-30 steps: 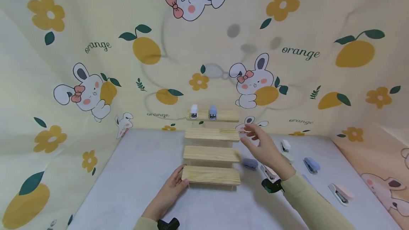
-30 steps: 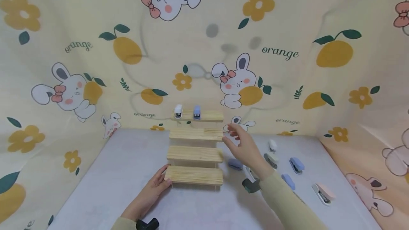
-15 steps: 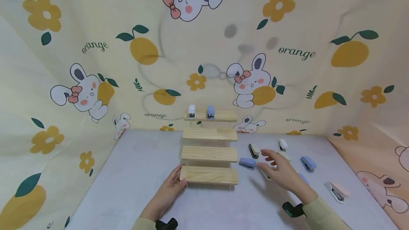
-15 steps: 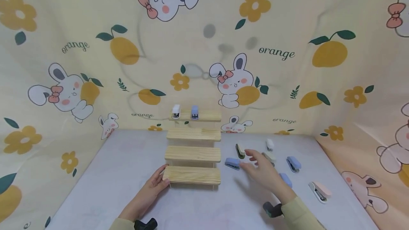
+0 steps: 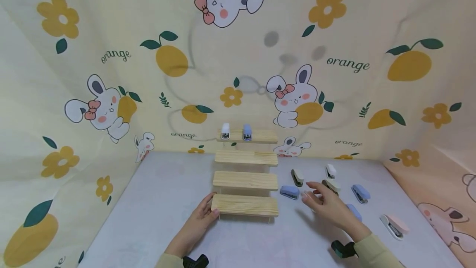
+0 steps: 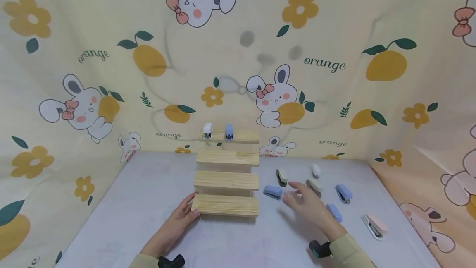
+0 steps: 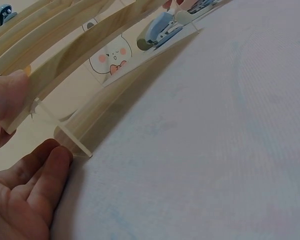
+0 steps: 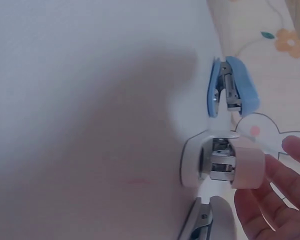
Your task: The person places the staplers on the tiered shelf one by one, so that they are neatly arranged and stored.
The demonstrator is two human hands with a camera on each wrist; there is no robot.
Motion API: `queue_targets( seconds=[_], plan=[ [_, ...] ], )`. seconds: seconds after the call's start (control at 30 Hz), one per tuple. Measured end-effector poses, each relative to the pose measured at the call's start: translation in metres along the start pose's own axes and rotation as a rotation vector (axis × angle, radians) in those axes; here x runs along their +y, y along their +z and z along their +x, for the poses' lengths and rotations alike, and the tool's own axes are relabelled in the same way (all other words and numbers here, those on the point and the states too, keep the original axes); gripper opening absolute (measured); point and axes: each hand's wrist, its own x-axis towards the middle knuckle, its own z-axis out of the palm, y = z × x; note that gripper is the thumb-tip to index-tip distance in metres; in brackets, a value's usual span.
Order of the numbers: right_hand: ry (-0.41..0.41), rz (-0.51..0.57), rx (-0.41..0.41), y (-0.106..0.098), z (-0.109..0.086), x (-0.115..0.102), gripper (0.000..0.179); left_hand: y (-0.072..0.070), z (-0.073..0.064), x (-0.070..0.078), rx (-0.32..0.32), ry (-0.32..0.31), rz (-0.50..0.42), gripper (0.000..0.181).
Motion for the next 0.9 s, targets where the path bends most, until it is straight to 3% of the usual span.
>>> queue_targets(
  seconds=[0.3, 0.57, 0.9],
  plan=[
    [0.087, -0.017, -0.046, 0.0051, -0.0007, 0.0018, 0.072, 0.0005, 0.0025, -0.0024, 0.009, -0.009, 0.010, 0.074],
    [0.086, -0.043, -0.054, 0.0079, -0.0007, 0.0012, 0.070, -0.0006, 0.0041, -0.0049, 0.019, -0.010, 0.025, 0.075],
    [0.087, 0.017, -0.066, 0.0078, -0.0053, 0.0029, 0.062, 0.0002, 0.0026, -0.0016, 0.010, -0.001, 0.024, 0.075]
  ],
)
